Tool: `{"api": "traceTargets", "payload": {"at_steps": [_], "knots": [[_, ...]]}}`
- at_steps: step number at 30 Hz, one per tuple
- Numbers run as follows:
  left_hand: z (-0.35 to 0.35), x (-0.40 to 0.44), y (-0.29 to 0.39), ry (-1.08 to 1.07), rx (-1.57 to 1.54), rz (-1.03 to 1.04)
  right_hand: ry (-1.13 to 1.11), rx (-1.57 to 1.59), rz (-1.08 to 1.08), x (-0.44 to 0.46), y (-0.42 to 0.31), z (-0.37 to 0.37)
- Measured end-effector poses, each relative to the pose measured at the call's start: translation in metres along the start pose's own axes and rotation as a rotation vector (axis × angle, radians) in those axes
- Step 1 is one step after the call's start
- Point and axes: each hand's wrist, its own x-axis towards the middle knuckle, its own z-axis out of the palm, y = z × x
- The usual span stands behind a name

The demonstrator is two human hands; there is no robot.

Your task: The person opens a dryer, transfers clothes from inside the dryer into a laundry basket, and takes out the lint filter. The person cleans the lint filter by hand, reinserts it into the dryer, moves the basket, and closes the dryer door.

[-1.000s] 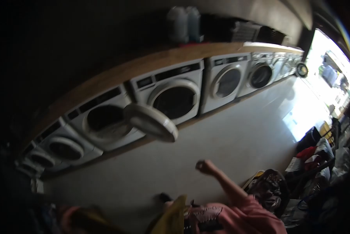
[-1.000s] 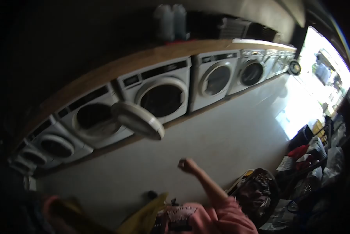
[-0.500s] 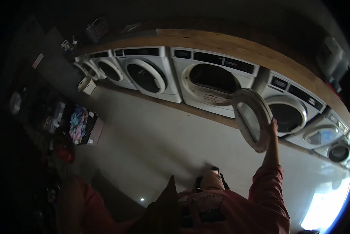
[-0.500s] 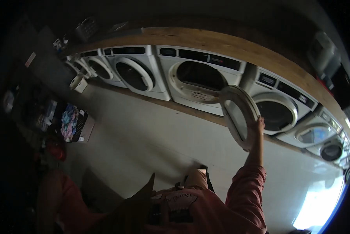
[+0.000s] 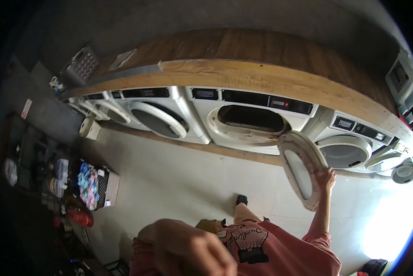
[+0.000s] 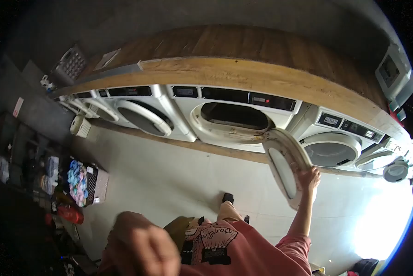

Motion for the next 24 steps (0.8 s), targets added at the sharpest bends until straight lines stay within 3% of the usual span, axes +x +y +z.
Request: {"api": "traceTargets", "payload": {"at_steps": [2, 4, 6, 10, 15, 19, 20, 21, 23, 24], "knots": [[-0.027, 0.004, -0.041, -0.160, 0.234, 0.129, -0.054, -0.004, -0.006, -0.010, -0.015, -0.008], [-0.047, 0.008, -0.054, -0.202, 0.191, 0.142, -0.123, 0.128, 0.061, -0.020, -0.037, -0.015], [-0.065, 0.008, -0.050, -0.249, 0.134, 0.141, -0.252, 0.220, 0.123, -0.028, -0.058, -0.033], [-0.115, 0.017, -0.015, -0.284, 0.177, 0.179, -0.249, 0.185, 0.205, -0.051, -0.096, -0.031], [-0.183, -0.009, 0.006, -0.630, 0.224, 0.051, -0.251, 0.245, 0.342, -0.087, -0.157, -0.030], [-0.227, -0.060, 0.015, -0.775, -0.061, -0.173, -0.224, 0.324, 0.399, -0.107, -0.224, -0.022], [-0.239, -0.078, 0.008, -0.912, -0.108, -0.179, -0.207, 0.340, 0.403, -0.110, -0.241, -0.017], [-0.252, -0.092, 0.007, -0.919, -0.124, -0.175, -0.190, 0.362, 0.404, -0.112, -0.259, -0.011], [-0.283, -0.115, 0.010, -0.513, -0.327, -0.477, -0.211, 0.398, 0.458, -0.108, -0.298, -0.005], [-0.296, -0.131, 0.002, -0.249, -0.244, -0.631, -0.221, 0.445, 0.491, -0.105, -0.316, 0.001]]}}
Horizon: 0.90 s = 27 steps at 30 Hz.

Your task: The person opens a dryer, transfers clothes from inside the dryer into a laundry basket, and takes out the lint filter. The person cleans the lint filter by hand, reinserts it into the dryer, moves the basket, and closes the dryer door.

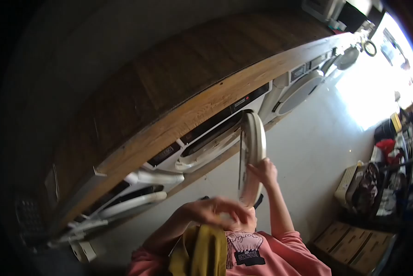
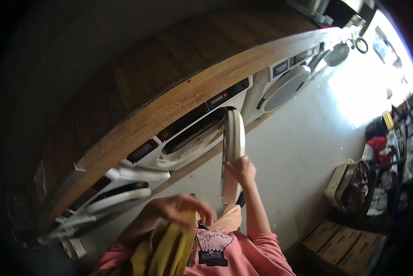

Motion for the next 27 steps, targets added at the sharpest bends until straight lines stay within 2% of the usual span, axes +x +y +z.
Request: {"api": "traceTargets", "payload": {"at_steps": [1, 3, 5, 7, 9, 10, 11, 13, 14, 15, 17, 19, 21, 24, 25, 27], "knots": [[-0.012, -0.008, -0.017, 0.276, -0.006, -0.114, -0.003, 0.051, 0.037, 0.000, -0.012, 0.015], [-0.036, -0.002, -0.040, 0.669, 0.542, -0.150, 0.115, 0.105, 0.070, -0.004, -0.041, 0.039], [-0.082, -0.012, -0.109, 0.842, 1.143, -0.073, 0.180, 0.143, 0.103, -0.001, -0.064, 0.061], [-0.104, -0.021, -0.137, 0.761, 1.126, -0.285, 0.169, 0.184, 0.140, -0.004, -0.087, 0.069], [-0.107, -0.022, -0.149, 0.502, 1.599, -0.248, 0.110, 0.225, 0.162, -0.006, -0.095, 0.076], [-0.110, -0.026, -0.152, 0.477, 1.607, -0.240, 0.021, 0.257, 0.136, -0.008, -0.091, 0.078], [-0.112, -0.031, -0.154, 0.559, 1.591, -0.317, 0.037, 0.266, 0.146, -0.008, -0.080, 0.086], [-0.121, -0.039, -0.167, 0.692, 1.613, -0.458, -0.080, 0.469, -0.160, -0.009, -0.037, 0.114], [-0.127, -0.044, -0.178, 0.723, 1.668, -0.444, -0.085, 0.429, -0.194, -0.016, -0.013, 0.124], [-0.135, -0.046, -0.184, 0.746, 1.739, -0.406, -0.215, 0.371, -0.090, -0.028, 0.011, 0.122], [-0.147, -0.047, -0.194, 0.823, 1.733, -0.485, -0.125, 0.172, 0.018, -0.064, 0.086, 0.146], [-0.138, -0.039, -0.180, 0.859, 1.696, -0.542, -0.308, 0.068, 0.345, -0.115, 0.156, 0.145], [-0.142, -0.035, -0.181, 0.908, 1.765, -0.634, -0.306, 0.024, 0.566, -0.187, 0.218, 0.139], [-0.145, -0.029, -0.179, 0.961, 1.776, -0.755, -0.360, 0.070, 0.932, -0.301, 0.298, 0.136], [-0.146, -0.027, -0.179, 0.971, 1.798, -0.809, -0.376, 0.073, 1.020, -0.336, 0.302, 0.119], [-0.153, -0.023, -0.187, 1.070, 1.805, -0.835, -0.344, 0.163, 1.129, -0.393, 0.342, 0.131]]}}
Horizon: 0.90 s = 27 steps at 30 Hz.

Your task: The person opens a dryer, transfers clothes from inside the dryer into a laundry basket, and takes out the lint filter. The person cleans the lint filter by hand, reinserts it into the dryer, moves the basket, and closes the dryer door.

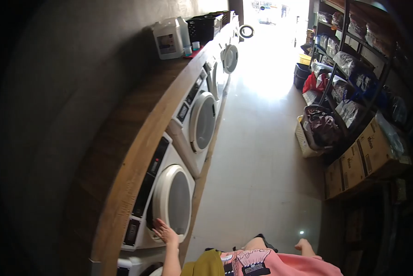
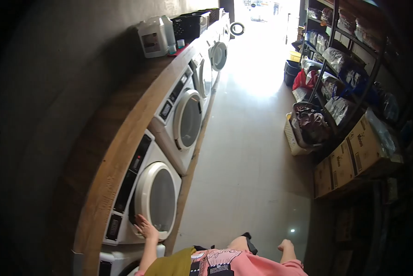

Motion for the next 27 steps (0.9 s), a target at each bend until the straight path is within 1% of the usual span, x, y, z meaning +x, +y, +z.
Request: {"api": "traceTargets", "payload": {"at_steps": [1, 2, 3, 4, 6, 7, 8, 9, 10, 12, 14, 15, 16, 17, 18, 19, 20, 22, 25, 27], "knots": [[0.004, 0.004, 0.003, 0.008, 0.010, -0.049, -0.025, 0.071, 0.059, 0.002, 0.030, 0.000], [0.007, 0.006, 0.006, 0.014, 0.023, -0.099, 0.023, 0.191, 0.086, 0.009, 0.053, 0.007], [0.001, 0.006, 0.011, -0.050, 0.023, -0.177, -0.019, 0.305, 0.111, -0.016, 0.059, -0.010], [-0.012, 0.008, 0.024, -0.113, 0.026, -0.255, 0.098, 0.423, 0.100, -0.025, 0.067, -0.012], [-0.037, 0.003, 0.050, -0.173, -0.038, -0.434, 0.074, 0.578, 0.066, -0.044, 0.081, -0.029], [-0.028, 0.010, 0.056, -0.170, -0.022, -0.428, 0.059, 0.585, 0.072, -0.028, 0.097, -0.024], [-0.015, 0.025, 0.066, -0.177, -0.104, -0.631, 0.094, 0.647, 0.033, -0.009, 0.110, -0.016], [-0.019, 0.025, 0.082, -0.182, -0.190, -0.834, 0.131, 0.707, -0.005, -0.001, 0.119, -0.015], [-0.022, 0.018, 0.095, -0.178, -0.173, -0.829, 0.116, 0.712, 0.003, 0.004, 0.131, -0.012], [-0.032, 0.001, 0.130, -0.268, -0.516, -0.935, 0.163, 0.747, -0.014, 0.011, 0.153, -0.018], [0.030, 0.009, 0.146, -0.351, -0.447, -0.757, 0.146, 0.734, 0.012, 0.018, 0.178, -0.021], [0.008, -0.031, 0.198, -0.271, -0.470, -0.735, 0.138, 0.722, 0.028, 0.027, 0.188, -0.022], [0.050, -0.033, 0.210, -0.301, -0.368, -0.581, 0.133, 0.729, 0.028, 0.041, 0.201, -0.022], [0.050, -0.052, 0.235, -0.439, -0.192, -0.421, 0.108, 0.811, 0.081, 0.054, 0.216, -0.021], [0.064, -0.062, 0.256, -0.563, -0.014, -0.305, 0.080, 0.892, 0.136, 0.068, 0.232, -0.022], [0.077, -0.074, 0.276, -0.609, 0.095, -0.214, 0.087, 0.939, 0.123, 0.080, 0.247, -0.028], [0.086, -0.081, 0.294, -0.607, 0.101, -0.213, 0.080, 1.000, 0.135, 0.093, 0.266, -0.038], [0.074, -0.097, 0.355, -0.654, 0.153, -0.135, 0.178, 1.100, 0.096, 0.113, 0.305, -0.065], [0.054, -0.117, 0.459, -0.722, 0.222, -0.015, 0.401, 1.218, 0.131, 0.143, 0.369, -0.111], [0.055, -0.122, 0.535, -0.603, 0.160, 0.097, 0.486, 1.207, 0.295, 0.152, 0.408, -0.143]]}}
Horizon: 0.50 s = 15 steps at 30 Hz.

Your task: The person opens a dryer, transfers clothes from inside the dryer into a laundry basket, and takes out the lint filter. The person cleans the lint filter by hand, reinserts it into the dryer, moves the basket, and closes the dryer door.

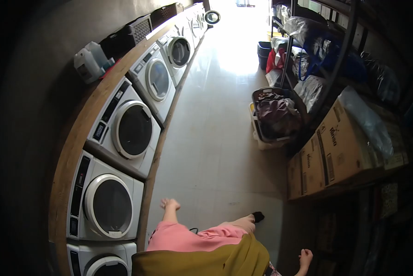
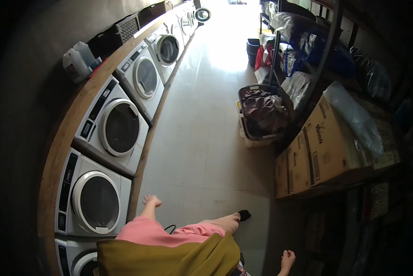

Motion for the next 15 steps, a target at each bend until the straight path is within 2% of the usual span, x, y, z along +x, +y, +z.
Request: {"api": "traceTargets", "payload": {"at_steps": [1, 3, 4, 5, 7, 8, 9, 10, 11, 12, 15], "knots": [[-0.025, -0.028, 0.049, -0.046, 0.051, 0.038, 0.057, -0.003, 0.049, 0.012, 0.007, -0.020], [-0.022, -0.040, 0.140, 0.129, 0.100, 0.186, 0.065, -0.052, 0.101, 0.019, 0.011, -0.061], [-0.020, -0.053, 0.179, 0.137, 0.130, 0.231, 0.092, -0.053, 0.147, 0.025, 0.013, -0.076], [-0.022, -0.069, 0.231, 0.132, 0.175, 0.417, 0.143, 0.002, 0.205, 0.027, 0.019, -0.090], [-0.018, -0.122, 0.340, 0.151, 0.335, 0.834, 0.319, -0.055, 0.083, 0.008, 0.040, -0.116], [-0.007, -0.158, 0.377, 0.166, 0.434, 1.043, 0.331, 0.021, 0.084, -0.005, 0.048, -0.129], [0.011, -0.196, 0.415, 0.123, 0.448, 1.175, 0.352, 0.096, 0.094, -0.017, 0.060, -0.138], [0.045, -0.201, 0.454, 0.117, 0.652, 1.488, 0.420, 0.179, 0.097, -0.022, 0.084, -0.137], [0.066, -0.241, 0.479, -0.033, 0.781, 1.701, 0.412, 0.256, 0.179, -0.037, 0.082, -0.149], [0.069, -0.324, 0.482, -0.310, 0.791, 1.747, 0.525, 0.224, 0.128, -0.043, 0.105, -0.148], [0.140, -0.468, 0.483, -0.534, 0.853, 1.648, 0.411, 0.247, 0.317, -0.054, 0.176, -0.174]]}}
